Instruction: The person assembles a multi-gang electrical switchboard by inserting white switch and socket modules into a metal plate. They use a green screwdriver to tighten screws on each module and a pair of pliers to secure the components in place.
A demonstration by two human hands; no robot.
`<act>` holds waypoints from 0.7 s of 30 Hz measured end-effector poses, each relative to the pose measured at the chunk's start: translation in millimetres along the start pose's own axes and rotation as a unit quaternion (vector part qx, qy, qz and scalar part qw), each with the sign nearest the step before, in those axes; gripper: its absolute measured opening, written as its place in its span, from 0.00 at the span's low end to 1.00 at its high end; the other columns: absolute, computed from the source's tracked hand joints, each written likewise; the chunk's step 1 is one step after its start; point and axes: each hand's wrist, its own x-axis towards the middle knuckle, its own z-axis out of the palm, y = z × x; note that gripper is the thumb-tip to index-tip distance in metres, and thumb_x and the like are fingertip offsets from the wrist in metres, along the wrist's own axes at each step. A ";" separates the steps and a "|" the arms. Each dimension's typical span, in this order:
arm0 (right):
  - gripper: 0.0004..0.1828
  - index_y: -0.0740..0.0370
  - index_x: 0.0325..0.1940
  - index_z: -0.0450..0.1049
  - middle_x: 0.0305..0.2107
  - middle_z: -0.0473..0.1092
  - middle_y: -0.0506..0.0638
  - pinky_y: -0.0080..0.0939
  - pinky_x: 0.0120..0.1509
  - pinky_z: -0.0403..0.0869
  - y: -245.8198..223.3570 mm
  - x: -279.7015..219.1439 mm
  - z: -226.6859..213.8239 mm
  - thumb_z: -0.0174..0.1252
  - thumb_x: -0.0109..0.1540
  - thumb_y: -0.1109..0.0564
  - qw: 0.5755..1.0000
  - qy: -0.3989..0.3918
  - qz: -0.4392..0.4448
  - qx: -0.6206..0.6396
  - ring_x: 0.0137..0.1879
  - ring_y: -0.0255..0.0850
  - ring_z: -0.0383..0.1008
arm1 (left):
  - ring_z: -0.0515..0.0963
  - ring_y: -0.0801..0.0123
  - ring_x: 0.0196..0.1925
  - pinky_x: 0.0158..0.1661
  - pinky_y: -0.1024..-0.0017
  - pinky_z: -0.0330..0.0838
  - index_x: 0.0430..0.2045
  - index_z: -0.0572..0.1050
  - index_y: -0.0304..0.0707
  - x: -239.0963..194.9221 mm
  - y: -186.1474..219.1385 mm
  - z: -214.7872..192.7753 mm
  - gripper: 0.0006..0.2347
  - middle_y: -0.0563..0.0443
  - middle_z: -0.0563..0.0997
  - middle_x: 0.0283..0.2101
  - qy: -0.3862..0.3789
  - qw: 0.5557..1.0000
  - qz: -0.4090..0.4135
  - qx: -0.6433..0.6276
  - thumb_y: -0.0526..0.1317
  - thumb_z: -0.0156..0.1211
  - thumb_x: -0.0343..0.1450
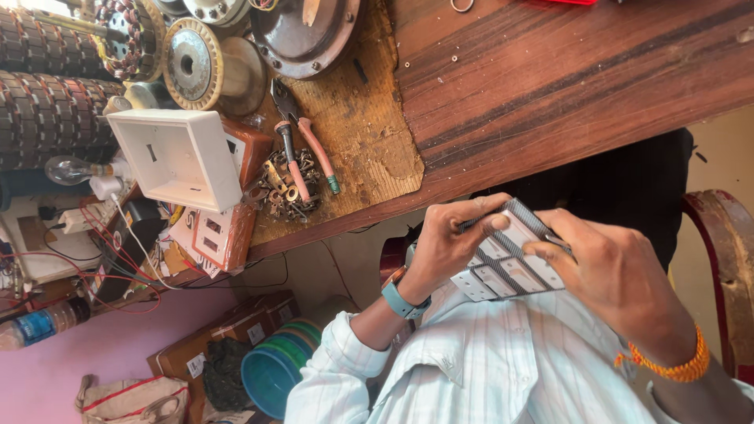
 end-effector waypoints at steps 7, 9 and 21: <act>0.24 0.59 0.56 0.79 0.37 0.81 0.55 0.38 0.32 0.78 36.3 10.9 16.4 0.64 0.58 0.48 0.996 -0.003 0.044 0.079 0.32 0.40 0.82 | 0.80 0.73 0.56 0.58 0.72 0.74 0.59 0.74 0.31 10.8 -5.4 -12.3 0.17 0.43 0.82 0.55 -0.100 0.991 0.009 -0.092 0.44 0.57 0.79; 0.26 0.61 0.57 0.78 0.38 0.80 0.56 0.38 0.35 0.79 47.8 7.6 23.2 0.64 0.57 0.47 0.996 0.000 0.032 0.086 0.35 0.40 0.82 | 0.80 0.70 0.58 0.60 0.71 0.74 0.58 0.74 0.31 10.9 -4.7 -13.4 0.18 0.42 0.82 0.56 -0.095 0.994 0.040 -0.041 0.45 0.60 0.77; 0.28 0.66 0.53 0.78 0.34 0.80 0.57 0.38 0.34 0.79 79.0 -33.4 35.7 0.62 0.57 0.44 0.998 0.049 0.004 0.040 0.35 0.44 0.82 | 0.85 0.59 0.54 0.54 0.70 0.77 0.54 0.76 0.36 16.3 29.7 3.7 0.14 0.45 0.84 0.50 -0.087 0.987 0.064 0.118 0.40 0.62 0.75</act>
